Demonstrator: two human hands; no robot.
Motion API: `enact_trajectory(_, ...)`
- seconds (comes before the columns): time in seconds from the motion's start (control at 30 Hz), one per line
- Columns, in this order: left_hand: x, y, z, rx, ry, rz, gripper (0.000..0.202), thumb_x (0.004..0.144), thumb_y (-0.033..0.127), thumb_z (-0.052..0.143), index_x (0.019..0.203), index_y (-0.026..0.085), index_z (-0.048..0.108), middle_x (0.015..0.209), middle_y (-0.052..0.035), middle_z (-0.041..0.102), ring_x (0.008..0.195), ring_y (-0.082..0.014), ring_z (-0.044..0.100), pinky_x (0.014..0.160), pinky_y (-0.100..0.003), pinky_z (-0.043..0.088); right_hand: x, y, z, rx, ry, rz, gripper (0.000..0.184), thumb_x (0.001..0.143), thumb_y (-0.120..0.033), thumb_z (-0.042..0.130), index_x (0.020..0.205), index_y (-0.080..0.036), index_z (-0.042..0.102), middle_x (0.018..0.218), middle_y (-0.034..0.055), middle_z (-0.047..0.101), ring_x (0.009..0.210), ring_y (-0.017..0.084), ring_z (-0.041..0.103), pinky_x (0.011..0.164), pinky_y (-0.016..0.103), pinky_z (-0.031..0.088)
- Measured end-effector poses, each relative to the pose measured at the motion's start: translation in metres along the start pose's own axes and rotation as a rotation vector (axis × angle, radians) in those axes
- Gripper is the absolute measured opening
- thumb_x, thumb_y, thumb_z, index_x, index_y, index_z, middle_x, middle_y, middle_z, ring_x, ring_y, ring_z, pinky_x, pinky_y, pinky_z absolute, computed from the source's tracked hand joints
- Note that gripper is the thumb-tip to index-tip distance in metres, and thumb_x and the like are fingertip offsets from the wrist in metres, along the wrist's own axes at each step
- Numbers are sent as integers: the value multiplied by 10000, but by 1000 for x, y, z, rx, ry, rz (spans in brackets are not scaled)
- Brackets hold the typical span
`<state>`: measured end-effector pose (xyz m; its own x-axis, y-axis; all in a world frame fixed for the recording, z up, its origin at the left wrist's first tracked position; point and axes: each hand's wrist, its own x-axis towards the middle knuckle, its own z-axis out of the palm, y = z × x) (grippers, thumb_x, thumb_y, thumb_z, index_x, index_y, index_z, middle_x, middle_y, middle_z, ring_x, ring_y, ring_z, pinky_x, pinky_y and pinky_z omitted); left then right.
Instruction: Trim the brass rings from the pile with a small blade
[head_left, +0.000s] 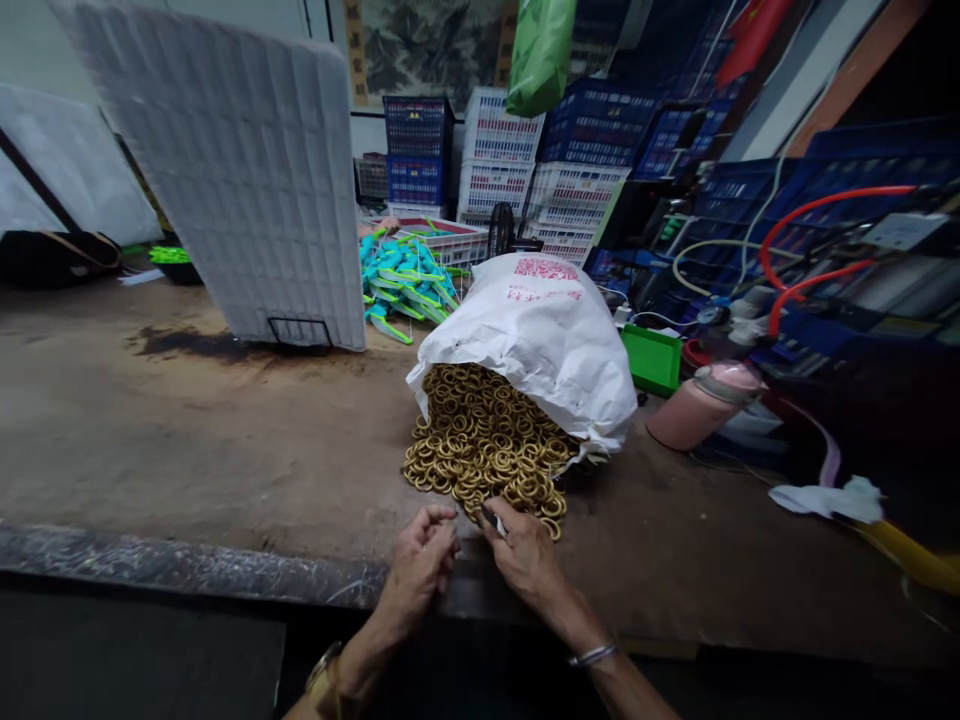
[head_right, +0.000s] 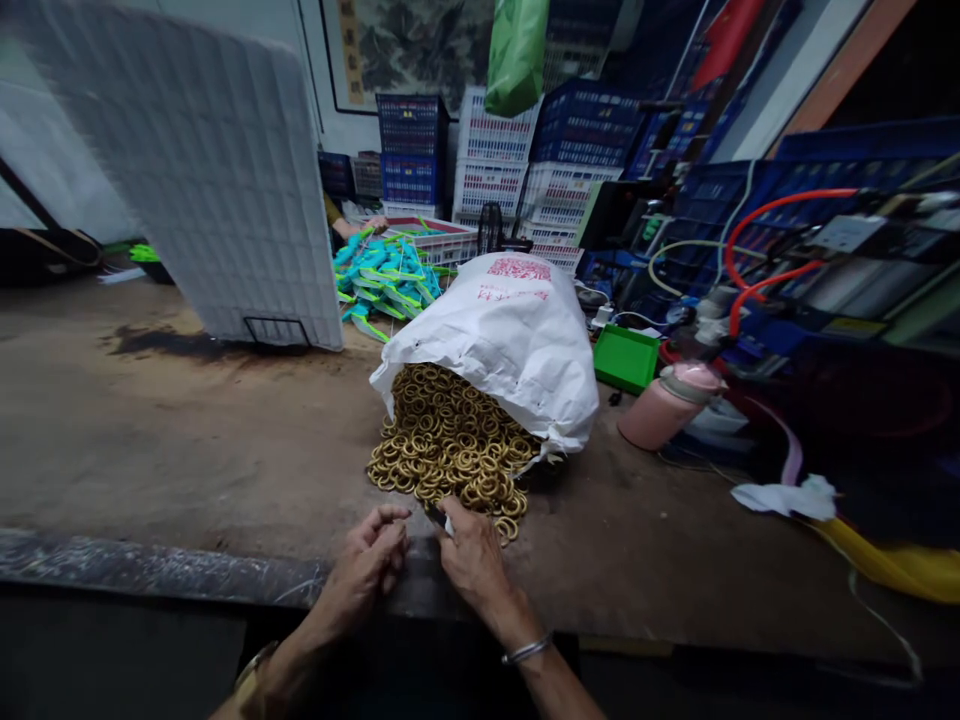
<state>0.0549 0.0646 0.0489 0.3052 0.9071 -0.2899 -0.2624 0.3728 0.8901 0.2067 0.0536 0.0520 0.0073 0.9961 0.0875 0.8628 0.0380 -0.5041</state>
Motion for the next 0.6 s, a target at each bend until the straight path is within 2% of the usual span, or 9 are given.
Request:
enact_trajectory(0.07,4,0,2,120,11,85,265,701,349,597,881,167,530,492,82,437,390,-51,347,380,-162,275,-2,-6,0,112,-35,-45,167,804,-220,406,791,-198,571,616,-10,571,559,114,483,532,208,274)
enact_trajectory(0.17,4,1,3,234,0,213,158,710,305,580,749,153,560,573,35,507,521,-85,446,510,-192,362,-4,-12,2,266,-89,-67,172,800,-245,410,751,-185,563,613,-17,535,565,106,449,539,201,292)
enact_trajectory(0.3,0,2,2,308,61,314,141,727,279,563,653,160,548,576,25,499,558,-107,452,558,-211,374,-3,-14,8,510,-149,10,267,809,-351,411,651,-168,524,562,-35,469,549,96,412,528,198,307)
enact_trajectory(0.43,-2,0,2,244,88,274,158,717,297,584,648,164,532,596,15,522,575,-117,473,577,-217,384,-2,-11,14,684,-179,137,373,814,-423,370,548,-177,457,470,-58,384,469,80,360,485,197,302)
enact_trajectory(0.6,-5,-2,2,190,6,118,192,740,330,558,655,164,516,541,40,475,492,-79,410,484,-186,325,-1,-13,15,703,-128,203,315,764,-395,403,533,-185,439,477,-54,407,478,83,364,490,203,318)
